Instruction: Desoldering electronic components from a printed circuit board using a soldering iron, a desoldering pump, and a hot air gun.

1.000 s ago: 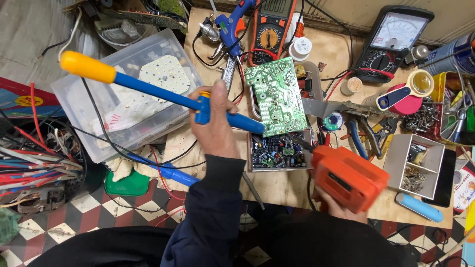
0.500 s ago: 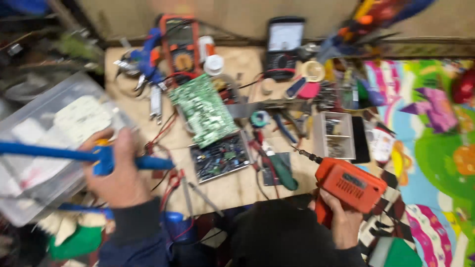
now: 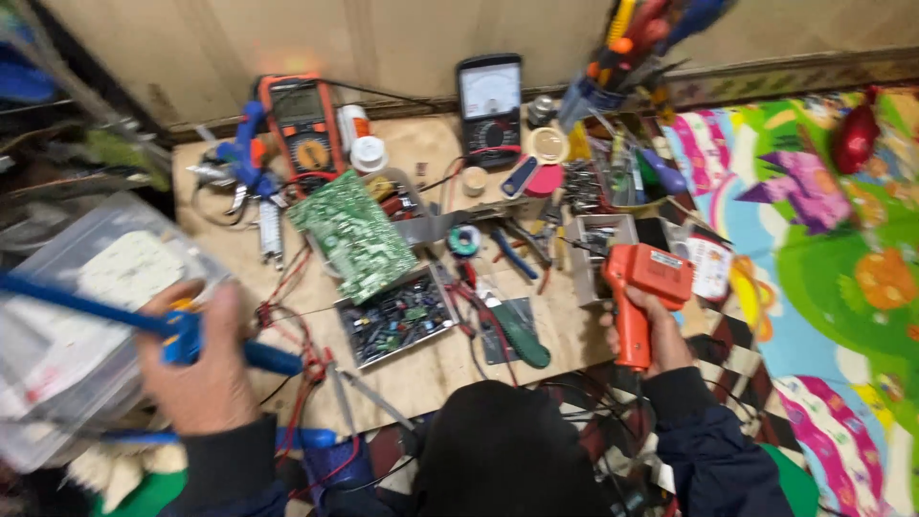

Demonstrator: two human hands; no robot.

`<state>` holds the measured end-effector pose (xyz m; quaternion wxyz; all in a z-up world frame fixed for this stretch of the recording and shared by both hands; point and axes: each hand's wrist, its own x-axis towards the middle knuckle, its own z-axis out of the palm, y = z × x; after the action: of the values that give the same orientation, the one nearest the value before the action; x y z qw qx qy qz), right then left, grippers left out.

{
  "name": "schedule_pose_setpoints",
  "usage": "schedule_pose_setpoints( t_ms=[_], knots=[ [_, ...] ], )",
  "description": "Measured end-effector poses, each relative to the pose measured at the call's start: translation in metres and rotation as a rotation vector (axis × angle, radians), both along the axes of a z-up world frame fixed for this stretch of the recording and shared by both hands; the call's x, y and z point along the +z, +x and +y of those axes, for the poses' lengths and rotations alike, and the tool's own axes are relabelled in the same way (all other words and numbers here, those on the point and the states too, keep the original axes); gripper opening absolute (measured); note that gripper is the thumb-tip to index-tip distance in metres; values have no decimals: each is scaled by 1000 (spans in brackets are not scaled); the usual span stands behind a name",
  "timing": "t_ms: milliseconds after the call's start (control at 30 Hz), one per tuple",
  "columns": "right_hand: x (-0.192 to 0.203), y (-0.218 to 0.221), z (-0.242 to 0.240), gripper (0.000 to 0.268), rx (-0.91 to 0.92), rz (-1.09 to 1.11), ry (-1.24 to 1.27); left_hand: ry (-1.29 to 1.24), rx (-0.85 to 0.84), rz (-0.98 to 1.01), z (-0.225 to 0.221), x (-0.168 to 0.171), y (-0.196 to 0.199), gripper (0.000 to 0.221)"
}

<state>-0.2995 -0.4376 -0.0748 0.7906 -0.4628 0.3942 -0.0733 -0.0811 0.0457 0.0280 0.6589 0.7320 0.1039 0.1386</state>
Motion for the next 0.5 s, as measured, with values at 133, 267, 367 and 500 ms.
schedule_pose_setpoints(
  t_ms=[133, 267, 367, 500],
  knots=[
    [-41, 8, -11, 45, 16, 52, -5, 82, -157, 32, -3, 17, 11, 39],
    [-36, 11, -7, 49, 72, 110, -36, 183, -248, -28, 13, 32, 50, 48],
    [-19, 15, 0, 54, 148, 164, -225, -37, -398, -90, 28, 63, 74, 37],
    [-34, 2, -18, 52, 118, 232, -290, 283, -719, -80, 40, 135, 66, 44]
  ],
)
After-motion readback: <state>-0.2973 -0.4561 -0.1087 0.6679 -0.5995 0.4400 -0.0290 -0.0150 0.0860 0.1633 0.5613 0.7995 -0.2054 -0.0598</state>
